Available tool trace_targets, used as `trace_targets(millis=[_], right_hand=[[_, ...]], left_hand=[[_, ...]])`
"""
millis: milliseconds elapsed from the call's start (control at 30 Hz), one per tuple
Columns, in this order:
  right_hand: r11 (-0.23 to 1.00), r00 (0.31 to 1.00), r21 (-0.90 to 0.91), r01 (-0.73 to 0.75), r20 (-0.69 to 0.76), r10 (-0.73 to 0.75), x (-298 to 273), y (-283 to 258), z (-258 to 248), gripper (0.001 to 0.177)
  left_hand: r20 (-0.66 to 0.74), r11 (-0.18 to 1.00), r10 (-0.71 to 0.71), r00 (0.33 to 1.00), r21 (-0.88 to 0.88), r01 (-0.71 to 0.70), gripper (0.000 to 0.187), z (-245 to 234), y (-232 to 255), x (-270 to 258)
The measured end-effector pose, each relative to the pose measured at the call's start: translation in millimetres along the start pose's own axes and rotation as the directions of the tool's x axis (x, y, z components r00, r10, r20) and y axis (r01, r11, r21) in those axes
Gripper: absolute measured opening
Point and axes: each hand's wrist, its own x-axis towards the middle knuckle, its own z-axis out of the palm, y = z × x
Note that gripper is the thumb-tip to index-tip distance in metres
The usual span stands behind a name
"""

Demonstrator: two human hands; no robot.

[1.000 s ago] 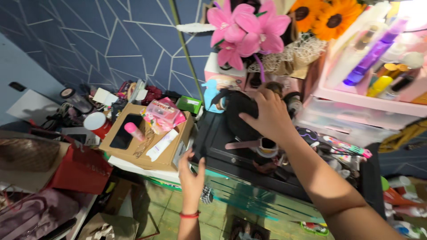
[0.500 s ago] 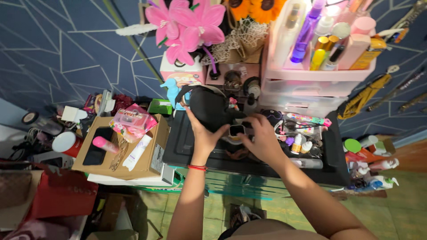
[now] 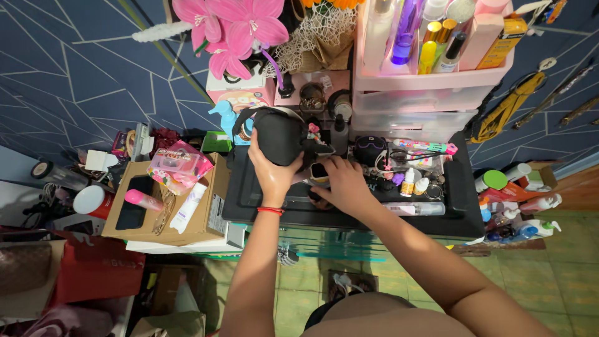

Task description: The person organizes items on a cluttered vanity, moving a lamp, a spray bottle, and several watches. They pick up and compare two watches, then place them into a small drawer. Finally, they handle a small plastic bag containing a pink item.

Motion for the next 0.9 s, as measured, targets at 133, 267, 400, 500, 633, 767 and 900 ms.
trace_targets(millis=[133,267,400,500,633,767,900], right_hand=[[1.0,1.0,-0.001,-0.019,0.02,0.019,-2.3,3.1,-1.3,0.072],[1.0,1.0,0.023,-0.012,0.02,0.012,0.4,2.7,-7.1,0.067],[0.999,1.0,0.04,0.016,-0.003,-0.016,-0.7,2.6,-10.4,0.062],[0.999,1.0,0.05,0.013,0.017,-0.014,-0.9,3.5,-12.0,0.06],[0.999,1.0,0.031,0.013,0.007,-0.013,0.1,4.8,-11.9,0.06],[0.999,1.0,0.044,0.023,0.007,-0.023,0.2,6.1,-11.2,0.061],[0.998,1.0,0.06,0.018,0.004,-0.018,-0.5,8.3,-10.5,0.067]], left_hand=[[0.039,0.998,0.047,0.998,0.044,-0.048,0.109,-14.1,-1.3,-1.2],[-0.035,0.992,0.117,0.993,0.05,-0.115,0.109,-27.9,3.0,-1.3],[-0.169,0.994,0.109,0.98,0.001,-0.11,0.11,-43.1,8.9,-1.5],[-0.236,0.988,0.084,0.968,-0.108,-0.113,0.109,-58.6,15.2,2.4],[-0.241,0.985,0.05,0.969,-0.148,-0.088,0.109,-84.6,21.9,4.5],[-0.207,0.977,0.04,0.978,-0.195,-0.081,0.109,-104.3,23.4,1.0],[-0.197,0.955,0.01,0.98,-0.288,-0.068,0.109,-123.6,23.4,-11.4]])
